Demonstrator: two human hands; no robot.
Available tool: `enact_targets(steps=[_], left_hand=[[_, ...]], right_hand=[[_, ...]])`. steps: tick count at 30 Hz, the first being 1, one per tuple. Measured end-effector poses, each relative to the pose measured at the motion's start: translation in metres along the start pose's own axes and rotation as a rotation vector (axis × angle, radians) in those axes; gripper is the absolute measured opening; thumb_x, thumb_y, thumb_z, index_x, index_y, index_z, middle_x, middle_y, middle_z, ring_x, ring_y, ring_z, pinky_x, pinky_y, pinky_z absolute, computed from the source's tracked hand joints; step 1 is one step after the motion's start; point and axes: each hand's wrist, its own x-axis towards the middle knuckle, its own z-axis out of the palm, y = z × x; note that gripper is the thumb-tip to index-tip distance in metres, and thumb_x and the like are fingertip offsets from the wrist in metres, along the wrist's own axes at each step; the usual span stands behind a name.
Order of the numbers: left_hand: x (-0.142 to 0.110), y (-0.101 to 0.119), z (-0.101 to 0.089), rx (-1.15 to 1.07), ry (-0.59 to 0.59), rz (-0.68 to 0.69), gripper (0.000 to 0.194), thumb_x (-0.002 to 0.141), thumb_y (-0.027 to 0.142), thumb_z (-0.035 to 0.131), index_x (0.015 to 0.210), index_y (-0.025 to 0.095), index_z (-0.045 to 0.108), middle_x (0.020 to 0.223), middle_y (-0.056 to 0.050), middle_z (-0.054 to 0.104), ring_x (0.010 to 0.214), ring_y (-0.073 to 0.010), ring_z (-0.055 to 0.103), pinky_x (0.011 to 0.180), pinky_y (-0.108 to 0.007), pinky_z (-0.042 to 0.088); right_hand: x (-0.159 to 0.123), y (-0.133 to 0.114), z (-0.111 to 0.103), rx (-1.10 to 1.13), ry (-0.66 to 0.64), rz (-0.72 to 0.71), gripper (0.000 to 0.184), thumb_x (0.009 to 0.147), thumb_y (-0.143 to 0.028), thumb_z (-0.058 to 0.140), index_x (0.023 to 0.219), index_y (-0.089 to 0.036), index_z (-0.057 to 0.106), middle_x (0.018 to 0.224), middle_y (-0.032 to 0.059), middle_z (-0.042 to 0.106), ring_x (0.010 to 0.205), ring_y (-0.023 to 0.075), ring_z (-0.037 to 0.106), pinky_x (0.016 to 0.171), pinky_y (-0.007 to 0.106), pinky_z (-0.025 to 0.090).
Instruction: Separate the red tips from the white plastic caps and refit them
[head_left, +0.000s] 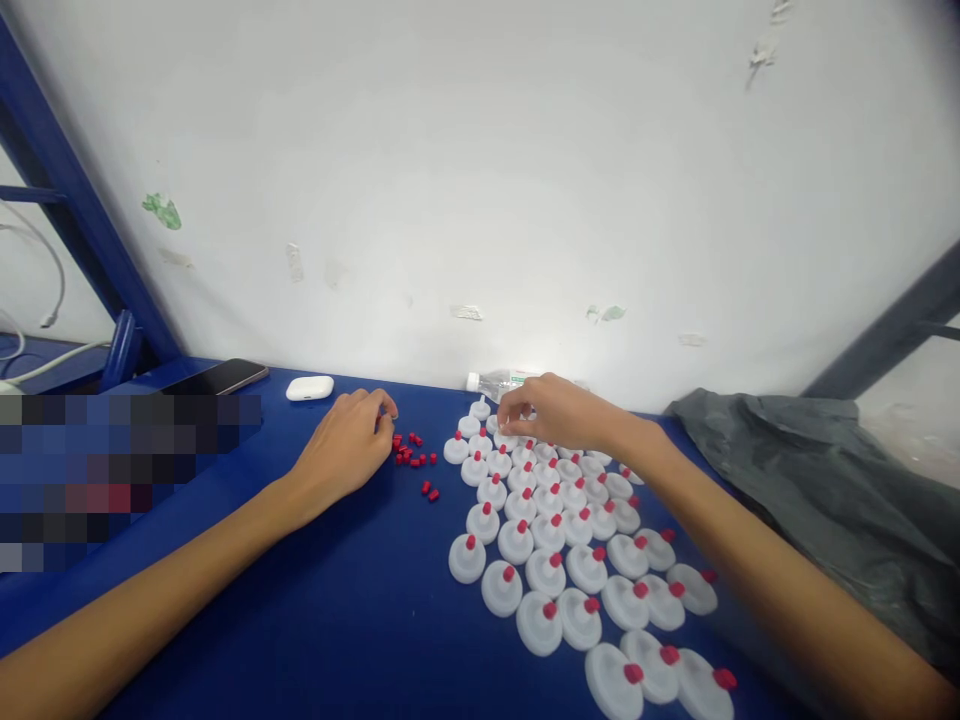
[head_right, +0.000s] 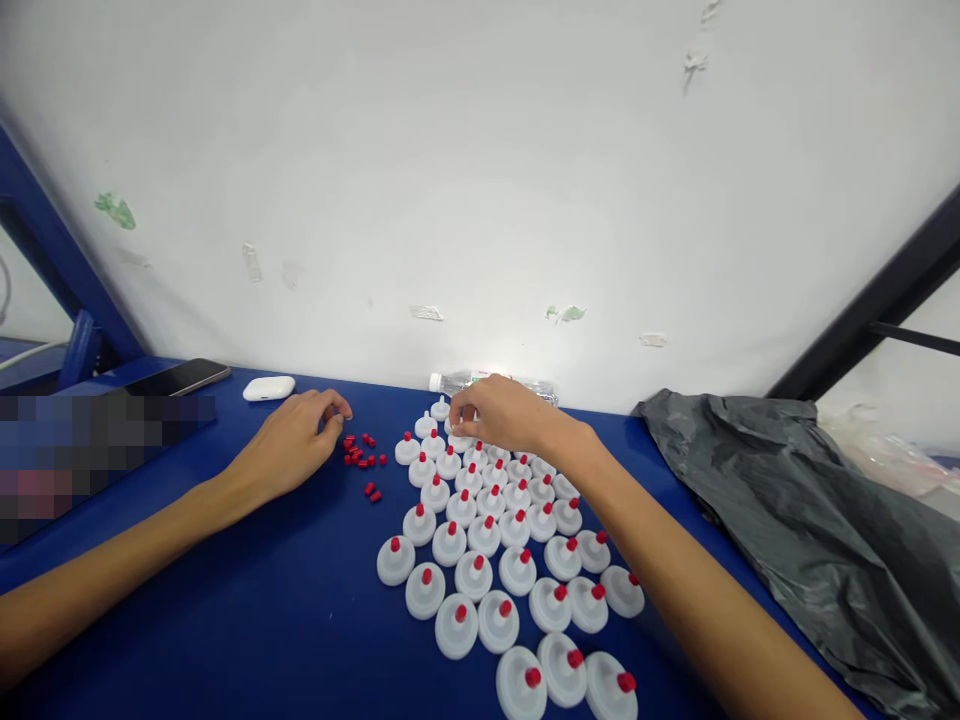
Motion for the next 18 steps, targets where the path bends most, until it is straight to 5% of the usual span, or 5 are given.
enact_targets(steps=[8,18], left_hand=[[0.001,-0.001,0.002,0.021,-0.098,0.009,0.015,0.083,0.019,0.042,0.087,0.022,0.056,0.086,-0.007,0.067,0.086,-0.0274,0.061,0.070,-0.037,0.041],[-0.001,0.006,-0.007,-0.076,-0.071,-0.061,0.030,0.093,0.025,0.029,0.088,0.022,0.058,0.087,-0.005,0.068,0.082,-0.0246,0.062,0.069,-0.035,0.040]], right_hand=[[-0.001,0.001,0.000,0.110,-0.051,0.056,0.011,0.089,-0.030,0.068,0.093,-0.023,0.076,0.084,0.0016,0.078,0.070,0.0168,0.070,0.065,0.029,0.051],[0.004,-0.016,0.008,0.038,0.045,-0.090,0.026,0.096,-0.043,0.060,0.102,-0.024,0.076,0.103,0.0060,0.075,0.098,0.0241,0.065,0.079,0.037,0.048]])
